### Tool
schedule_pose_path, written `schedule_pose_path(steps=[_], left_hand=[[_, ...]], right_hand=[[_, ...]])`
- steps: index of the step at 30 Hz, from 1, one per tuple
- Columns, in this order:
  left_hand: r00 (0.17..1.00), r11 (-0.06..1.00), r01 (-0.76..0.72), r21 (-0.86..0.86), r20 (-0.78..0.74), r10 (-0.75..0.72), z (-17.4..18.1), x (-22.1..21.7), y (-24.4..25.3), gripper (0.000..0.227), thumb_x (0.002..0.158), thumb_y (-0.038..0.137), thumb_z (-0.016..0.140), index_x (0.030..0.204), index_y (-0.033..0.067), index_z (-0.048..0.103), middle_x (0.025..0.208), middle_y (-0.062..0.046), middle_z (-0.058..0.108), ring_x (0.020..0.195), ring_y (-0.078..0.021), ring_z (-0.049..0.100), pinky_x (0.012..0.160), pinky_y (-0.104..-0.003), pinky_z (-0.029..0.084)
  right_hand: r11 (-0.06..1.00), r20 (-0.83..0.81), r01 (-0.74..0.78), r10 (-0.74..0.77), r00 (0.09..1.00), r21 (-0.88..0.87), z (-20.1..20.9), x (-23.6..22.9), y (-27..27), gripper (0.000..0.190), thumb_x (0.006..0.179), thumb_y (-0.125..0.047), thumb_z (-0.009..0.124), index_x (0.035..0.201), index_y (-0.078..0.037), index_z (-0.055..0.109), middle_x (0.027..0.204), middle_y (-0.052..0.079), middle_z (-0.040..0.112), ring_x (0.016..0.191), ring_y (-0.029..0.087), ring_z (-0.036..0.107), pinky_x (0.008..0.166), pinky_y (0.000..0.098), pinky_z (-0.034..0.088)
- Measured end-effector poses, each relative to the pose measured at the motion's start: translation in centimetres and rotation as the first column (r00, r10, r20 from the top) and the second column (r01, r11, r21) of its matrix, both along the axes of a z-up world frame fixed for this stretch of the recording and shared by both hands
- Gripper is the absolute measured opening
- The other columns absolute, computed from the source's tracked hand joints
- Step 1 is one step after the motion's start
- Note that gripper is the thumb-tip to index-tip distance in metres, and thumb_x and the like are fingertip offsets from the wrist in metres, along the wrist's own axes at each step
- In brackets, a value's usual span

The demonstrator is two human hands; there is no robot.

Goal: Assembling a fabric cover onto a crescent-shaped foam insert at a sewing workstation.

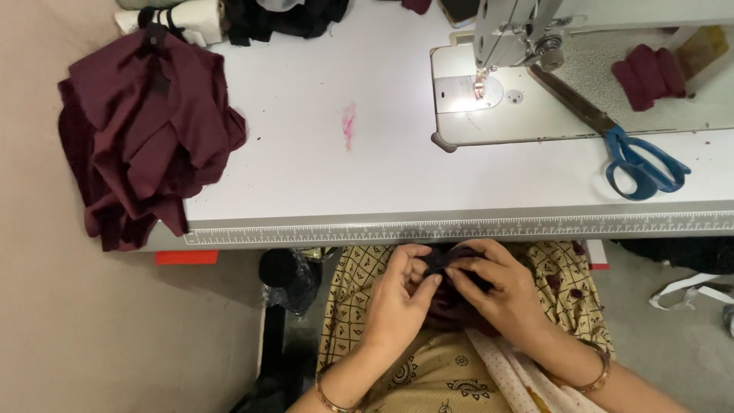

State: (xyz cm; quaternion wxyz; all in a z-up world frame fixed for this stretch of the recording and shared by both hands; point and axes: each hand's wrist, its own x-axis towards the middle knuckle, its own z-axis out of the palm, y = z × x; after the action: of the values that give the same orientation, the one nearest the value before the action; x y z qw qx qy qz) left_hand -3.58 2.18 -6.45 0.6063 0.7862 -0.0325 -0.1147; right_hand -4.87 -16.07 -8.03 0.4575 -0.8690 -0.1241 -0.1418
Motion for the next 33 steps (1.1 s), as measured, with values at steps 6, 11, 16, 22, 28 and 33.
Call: schedule_pose_path(steps=[6,11,16,22,28,33], left_hand=[[0.914,0.996,-0.024,0.084,0.405,-0.012,-2.0,-0.6,-1.0,0.023,0.100,0.003,0.055,0.124,0.0037,0.057,0.110,-0.016,0.068,0.098,-0.0265,0.070,0.083,-0.035,0.054],[0.957,0.994,-0.039,0.100,0.291,0.008,-0.5,0.3,-1.3,0.017,0.100,0.015,0.062,0.110,0.0016,0.062,0.088,-0.015,0.072,0.076,-0.0302,0.072,0.070,-0.037,0.056],[0.799,0.953,-0.102,0.285,0.594,-0.092,-1.3,0.1,-1.6,0.013,0.104,0.010,0.060,0.109,-0.0013,0.064,0.085,-0.015,0.071,0.071,-0.0292,0.073,0.060,-0.037,0.058],[0.704,0.896,-0.126,0.425,0.675,-0.221,-1.9,-0.1,-2.2,0.016,0.100,0.008,0.066,0.107,-0.0054,0.066,0.077,-0.015,0.069,0.067,-0.0282,0.071,0.059,-0.038,0.058],[0.599,0.852,-0.104,0.513,0.716,-0.358,-1.1,-0.4,-2.1,0.018,0.091,0.002,0.064,0.105,-0.0070,0.067,0.071,-0.010,0.063,0.063,-0.0229,0.066,0.056,-0.035,0.053],[0.495,0.795,-0.031,0.606,0.700,-0.515,-2.9,-1.8,-2.7,0.018,0.095,0.003,0.061,0.108,-0.0094,0.066,0.073,-0.009,0.063,0.062,-0.0178,0.063,0.056,-0.031,0.051]], right_hand=[[0.996,-0.152,0.074,-0.065,0.986,0.054,0.1,-0.1,0.4,0.017,0.082,-0.007,0.077,0.099,-0.002,0.076,0.111,0.009,0.071,0.092,0.020,0.073,0.068,0.0280,0.058],[0.996,-0.132,0.065,-0.056,0.990,0.068,-0.2,0.0,0.6,0.020,0.083,-0.007,0.076,0.102,-0.001,0.075,0.112,0.008,0.070,0.094,0.019,0.072,0.071,0.0276,0.057],[0.987,-0.233,0.086,-0.052,0.971,0.139,-1.4,0.0,0.2,0.017,0.083,-0.006,0.075,0.098,0.000,0.075,0.112,0.008,0.071,0.097,0.019,0.071,0.076,0.0287,0.055],[0.941,-0.346,0.101,0.018,0.938,0.323,-4.2,-0.7,-0.7,0.014,0.086,-0.005,0.072,0.098,0.003,0.072,0.114,0.007,0.069,0.108,0.017,0.064,0.095,0.0286,0.048],[0.850,-0.437,0.097,0.165,0.884,0.518,-3.9,-1.1,-1.2,0.009,0.089,-0.005,0.067,0.091,0.004,0.068,0.122,0.008,0.063,0.113,0.016,0.059,0.100,0.0283,0.042],[0.880,-0.409,0.066,0.150,0.900,0.470,-4.6,-1.5,-1.1,0.004,0.089,-0.001,0.062,0.091,-0.002,0.058,0.126,0.008,0.059,0.113,0.017,0.057,0.097,0.0303,0.045]])
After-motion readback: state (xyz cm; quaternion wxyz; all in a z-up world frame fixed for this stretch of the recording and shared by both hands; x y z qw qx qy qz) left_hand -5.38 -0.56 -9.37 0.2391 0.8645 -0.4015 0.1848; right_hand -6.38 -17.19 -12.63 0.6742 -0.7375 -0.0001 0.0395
